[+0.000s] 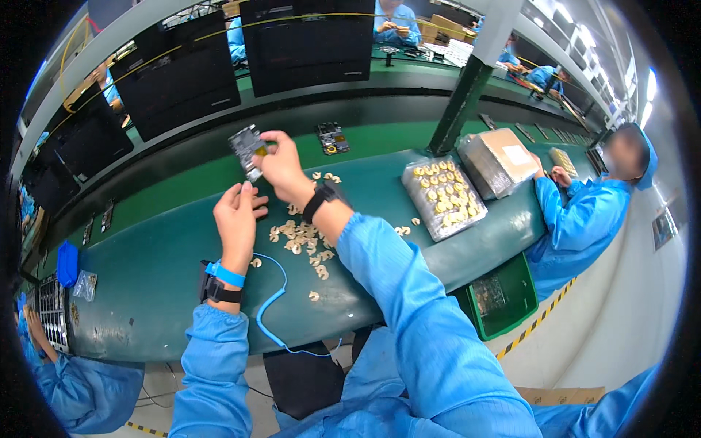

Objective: Assembling electronic circuit boards by installing components and applying yellow adhesive or seals.

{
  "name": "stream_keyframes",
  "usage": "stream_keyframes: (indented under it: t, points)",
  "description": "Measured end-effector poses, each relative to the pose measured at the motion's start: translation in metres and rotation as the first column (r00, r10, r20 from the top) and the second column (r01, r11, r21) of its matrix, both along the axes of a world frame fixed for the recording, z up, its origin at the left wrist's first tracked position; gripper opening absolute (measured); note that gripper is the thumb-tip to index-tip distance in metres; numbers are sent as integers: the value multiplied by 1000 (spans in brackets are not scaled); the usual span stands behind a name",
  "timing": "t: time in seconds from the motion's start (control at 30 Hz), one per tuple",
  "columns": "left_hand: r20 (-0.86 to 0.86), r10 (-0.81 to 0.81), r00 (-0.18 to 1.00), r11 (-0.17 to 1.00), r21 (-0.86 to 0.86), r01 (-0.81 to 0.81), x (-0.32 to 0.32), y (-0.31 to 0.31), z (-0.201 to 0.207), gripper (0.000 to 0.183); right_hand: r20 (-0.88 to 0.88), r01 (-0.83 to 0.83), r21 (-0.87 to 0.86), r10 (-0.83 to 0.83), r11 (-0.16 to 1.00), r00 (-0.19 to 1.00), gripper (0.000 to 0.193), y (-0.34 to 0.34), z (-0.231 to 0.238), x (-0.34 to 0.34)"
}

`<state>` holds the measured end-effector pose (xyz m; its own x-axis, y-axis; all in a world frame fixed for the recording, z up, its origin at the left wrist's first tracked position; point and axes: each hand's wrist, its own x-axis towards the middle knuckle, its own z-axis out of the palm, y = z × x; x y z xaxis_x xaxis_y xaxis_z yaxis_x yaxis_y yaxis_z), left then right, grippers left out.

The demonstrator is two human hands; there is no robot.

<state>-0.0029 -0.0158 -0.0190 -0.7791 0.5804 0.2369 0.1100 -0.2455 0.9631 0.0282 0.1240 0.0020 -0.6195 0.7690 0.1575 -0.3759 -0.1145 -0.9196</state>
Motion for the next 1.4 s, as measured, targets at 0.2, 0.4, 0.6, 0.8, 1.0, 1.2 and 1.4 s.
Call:
stream_keyframes:
  t: [0.2, 0.4, 0.6, 0.8, 1.0, 1.2, 1.4]
  points:
    - [18, -255, 967, 963, 96, 253, 11, 2, 11, 33, 128, 79, 297, -122, 952, 984, 56, -28, -5, 72]
    - [-1, -254, 967, 950, 188, 250, 9, -5, 19, 36, -52, 353, 893, -713, 280, 699, 31, -9, 33, 241]
    - [-53, -112, 992, 959, 255, 122, 16, -2, 15, 36, 236, 126, 952, -929, 280, 284, 20, 53, 5, 375]
    - [-74, -122, 990, 959, 247, 136, 12, 0, 10, 34, 383, -10, 921, -903, 389, 195, 20, 69, 2, 383]
    - [-148, -152, 977, 966, 188, 178, 16, -3, 12, 39, 494, -50, 867, -840, 496, 225, 19, 70, 21, 377]
    - [-204, -167, 965, 962, 179, 204, 12, -3, 14, 35, 405, -282, 907, -832, 313, 379, 11, 75, 23, 379]
    - [-238, -204, 950, 959, 147, 243, 13, -2, 6, 20, 272, -223, 958, -805, 178, 526, 8, 79, 30, 374]
